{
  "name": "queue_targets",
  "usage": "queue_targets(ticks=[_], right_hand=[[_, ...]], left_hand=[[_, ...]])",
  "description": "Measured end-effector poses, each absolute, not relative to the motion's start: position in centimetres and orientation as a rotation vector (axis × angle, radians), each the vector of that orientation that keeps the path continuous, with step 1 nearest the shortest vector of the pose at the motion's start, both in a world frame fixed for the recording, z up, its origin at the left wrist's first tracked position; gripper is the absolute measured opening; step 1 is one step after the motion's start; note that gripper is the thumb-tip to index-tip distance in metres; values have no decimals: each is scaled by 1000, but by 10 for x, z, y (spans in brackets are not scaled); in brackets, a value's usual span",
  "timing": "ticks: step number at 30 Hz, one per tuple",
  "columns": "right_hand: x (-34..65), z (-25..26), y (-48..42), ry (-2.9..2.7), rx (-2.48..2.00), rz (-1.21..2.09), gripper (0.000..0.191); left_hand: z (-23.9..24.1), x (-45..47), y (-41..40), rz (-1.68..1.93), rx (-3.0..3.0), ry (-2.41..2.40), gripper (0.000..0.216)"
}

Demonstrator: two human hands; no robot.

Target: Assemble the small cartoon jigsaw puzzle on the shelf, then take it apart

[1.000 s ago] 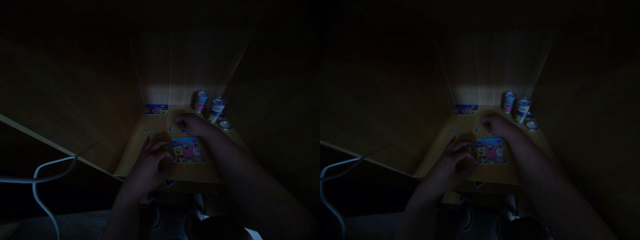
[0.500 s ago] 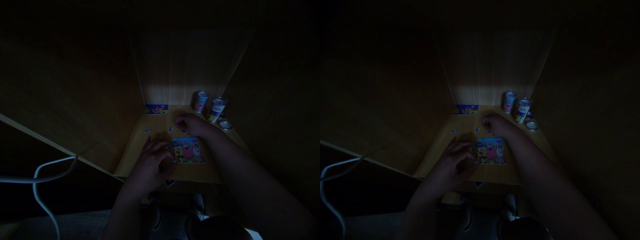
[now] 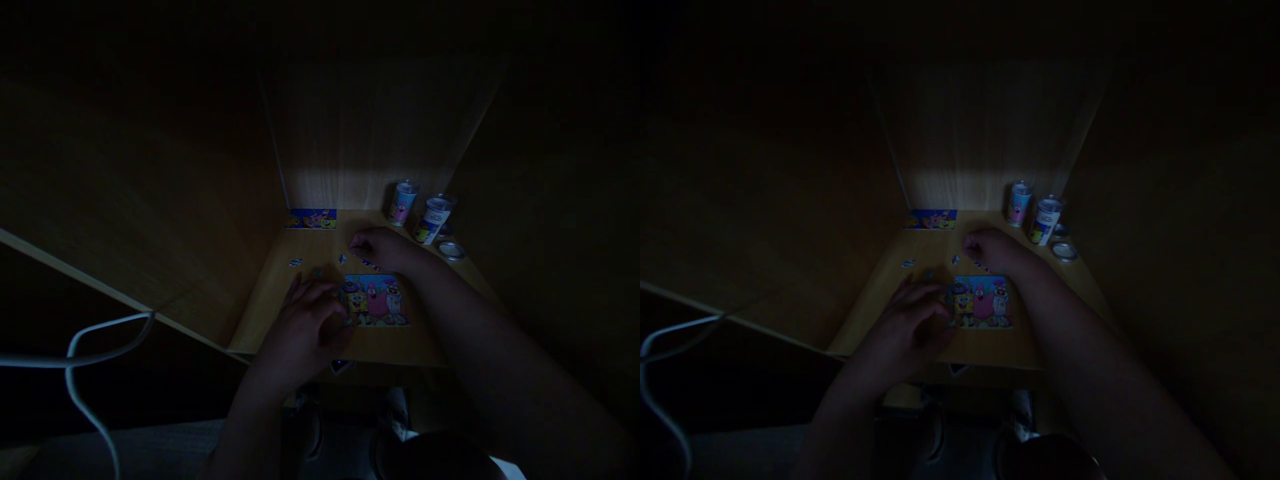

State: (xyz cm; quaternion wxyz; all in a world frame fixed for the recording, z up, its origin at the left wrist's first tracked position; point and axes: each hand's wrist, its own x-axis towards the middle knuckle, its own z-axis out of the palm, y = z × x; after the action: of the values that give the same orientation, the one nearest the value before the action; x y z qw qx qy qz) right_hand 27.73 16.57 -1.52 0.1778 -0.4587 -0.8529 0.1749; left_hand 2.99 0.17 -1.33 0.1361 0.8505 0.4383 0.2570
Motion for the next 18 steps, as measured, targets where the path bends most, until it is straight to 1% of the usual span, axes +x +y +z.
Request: queue_targets(ticks=[18], right_hand=[[276,-13,165,-2426,-1307,486,17]], left_hand=[[-14,33,2,747,2460,1292,12]])
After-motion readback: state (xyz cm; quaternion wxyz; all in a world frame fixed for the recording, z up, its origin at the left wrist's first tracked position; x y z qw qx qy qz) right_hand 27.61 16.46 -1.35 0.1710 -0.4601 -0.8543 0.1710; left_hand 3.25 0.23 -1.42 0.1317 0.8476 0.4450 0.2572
